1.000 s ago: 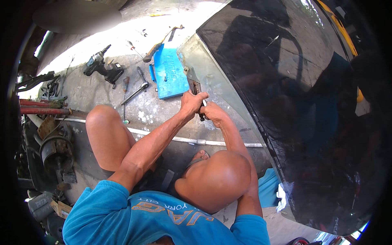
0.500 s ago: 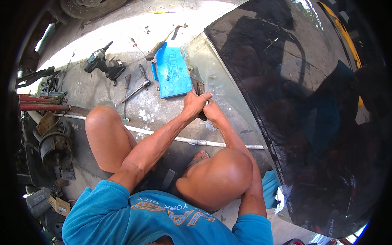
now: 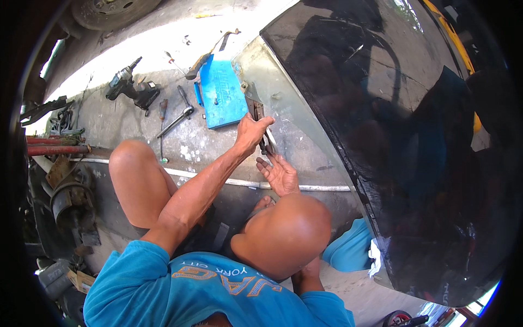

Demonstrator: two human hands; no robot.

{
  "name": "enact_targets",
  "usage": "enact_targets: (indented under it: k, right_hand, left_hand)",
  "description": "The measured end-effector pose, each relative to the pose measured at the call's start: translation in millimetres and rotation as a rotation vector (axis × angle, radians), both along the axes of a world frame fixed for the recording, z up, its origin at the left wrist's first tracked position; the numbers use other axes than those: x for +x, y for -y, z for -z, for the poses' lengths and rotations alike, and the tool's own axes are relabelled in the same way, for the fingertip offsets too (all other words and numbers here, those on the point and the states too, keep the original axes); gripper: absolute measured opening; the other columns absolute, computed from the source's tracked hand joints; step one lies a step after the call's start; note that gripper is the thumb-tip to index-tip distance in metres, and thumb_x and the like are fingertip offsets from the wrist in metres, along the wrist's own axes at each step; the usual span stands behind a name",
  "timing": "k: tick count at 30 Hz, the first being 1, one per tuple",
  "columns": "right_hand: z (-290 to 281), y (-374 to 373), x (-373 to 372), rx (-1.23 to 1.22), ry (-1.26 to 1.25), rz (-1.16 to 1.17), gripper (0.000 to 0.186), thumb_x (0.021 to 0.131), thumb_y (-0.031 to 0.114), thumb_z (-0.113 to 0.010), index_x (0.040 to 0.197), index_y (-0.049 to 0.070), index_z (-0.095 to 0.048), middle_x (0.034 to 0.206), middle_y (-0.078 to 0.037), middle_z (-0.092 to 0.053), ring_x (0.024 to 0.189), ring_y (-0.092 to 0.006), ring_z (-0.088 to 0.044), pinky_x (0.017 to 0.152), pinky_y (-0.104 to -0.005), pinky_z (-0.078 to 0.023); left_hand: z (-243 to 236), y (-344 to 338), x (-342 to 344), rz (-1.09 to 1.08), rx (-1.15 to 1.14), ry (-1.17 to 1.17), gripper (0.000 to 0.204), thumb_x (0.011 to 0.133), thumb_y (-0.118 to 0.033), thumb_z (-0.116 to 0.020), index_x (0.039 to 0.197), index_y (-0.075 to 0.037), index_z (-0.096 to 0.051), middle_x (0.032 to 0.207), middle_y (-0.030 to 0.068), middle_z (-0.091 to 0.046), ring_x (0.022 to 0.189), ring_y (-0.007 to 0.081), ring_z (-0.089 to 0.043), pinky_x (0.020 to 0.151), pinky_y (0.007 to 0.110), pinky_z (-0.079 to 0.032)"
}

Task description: The person sits on the floor and uses a hammer and pliers to remove a small metal piece from a large, curved car part. They then inspect the removed piece closely.

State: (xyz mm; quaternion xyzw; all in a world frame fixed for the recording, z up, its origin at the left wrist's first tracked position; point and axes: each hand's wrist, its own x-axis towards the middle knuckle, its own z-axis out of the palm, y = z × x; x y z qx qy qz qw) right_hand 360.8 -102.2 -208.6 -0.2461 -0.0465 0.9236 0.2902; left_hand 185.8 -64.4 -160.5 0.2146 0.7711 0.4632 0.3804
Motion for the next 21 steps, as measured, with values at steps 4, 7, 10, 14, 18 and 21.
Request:
enact_targets:
  k: [4, 7, 10, 14, 18, 21]
  right_hand:
    - [32.5, 2.9, -0.1, 0.057, 0.16, -0.061, 0.038, 0.103, 0.033, -0.055, 0.119, -0.002, -0.057, 0.118, -0.015, -0.064, 0.105, -0.0271, -0.065, 0.095, -0.0398, -0.055]
    - [20.6, 3.6, -21.1, -0.036, 0.278, -0.055, 0.03, 0.104, 0.033, -0.054, 0.107, 0.004, -0.059, 0.088, -0.006, -0.062, 0.073, -0.0152, -0.058, 0.065, -0.0287, -0.05]
    - [9.7, 8.2, -37.4, -0.062, 0.335, -0.024, 0.031, 0.105, 0.037, -0.052, 0.094, 0.009, -0.056, 0.074, 0.0, -0.05, 0.06, -0.0111, -0.046, 0.051, -0.0263, -0.038]
    - [10.5, 14.1, -46.4, -0.045, 0.419, 0.033, 0.041, 0.105, 0.046, -0.045, 0.079, 0.015, -0.047, 0.061, 0.005, -0.036, 0.046, -0.0099, -0.035, 0.042, -0.0276, -0.029]
    - [10.9, 12.7, -51.6, -0.139, 0.367, -0.046, 0.047, 0.105, 0.05, -0.039, 0.071, 0.017, -0.043, 0.053, 0.006, -0.03, 0.041, -0.0111, -0.03, 0.04, -0.0277, -0.028]
    - [19.2, 5.4, -40.6, -0.196, 0.16, -0.184, 0.05, 0.104, 0.053, -0.037, 0.07, 0.017, -0.043, 0.053, 0.005, -0.033, 0.041, -0.0119, -0.034, 0.04, -0.0277, -0.03]
  left_hand:
    - [11.7, -4.1, 4.3, 0.014, 0.014, 0.068, 0.063, 0.071, -0.035, -0.08, 0.108, 0.01, -0.058, 0.093, 0.0182, -0.064, 0.084, 0.0234, -0.062, 0.075, 0.038, -0.051]
    - [10.1, -3.8, 7.8, -0.018, 0.029, 0.109, 0.062, 0.071, -0.035, -0.08, 0.107, 0.01, -0.058, 0.092, 0.0152, -0.062, 0.082, 0.0215, -0.059, 0.073, 0.037, -0.05]
    - [23.5, -3.6, 4.5, -0.035, 0.069, 0.104, 0.063, 0.071, -0.035, -0.08, 0.109, 0.009, -0.057, 0.091, 0.0133, -0.061, 0.081, 0.0205, -0.058, 0.072, 0.037, -0.049]
    - [21.9, -2.9, 9.6, -0.04, 0.083, 0.125, 0.063, 0.072, -0.037, -0.079, 0.108, 0.01, -0.057, 0.092, 0.0163, -0.062, 0.084, 0.0239, -0.06, 0.075, 0.038, -0.05]
    - [16.4, -0.2, 10.1, -0.041, 0.041, 0.077, 0.063, 0.072, -0.041, -0.078, 0.105, 0.01, -0.058, 0.097, 0.0243, -0.067, 0.09, 0.031, -0.065, 0.083, 0.041, -0.052]
    - [15.7, 1.0, 9.4, -0.057, 0.068, 0.097, 0.063, 0.071, -0.036, -0.079, 0.108, 0.009, -0.058, 0.095, 0.0178, -0.065, 0.086, 0.0249, -0.062, 0.078, 0.038, -0.051]
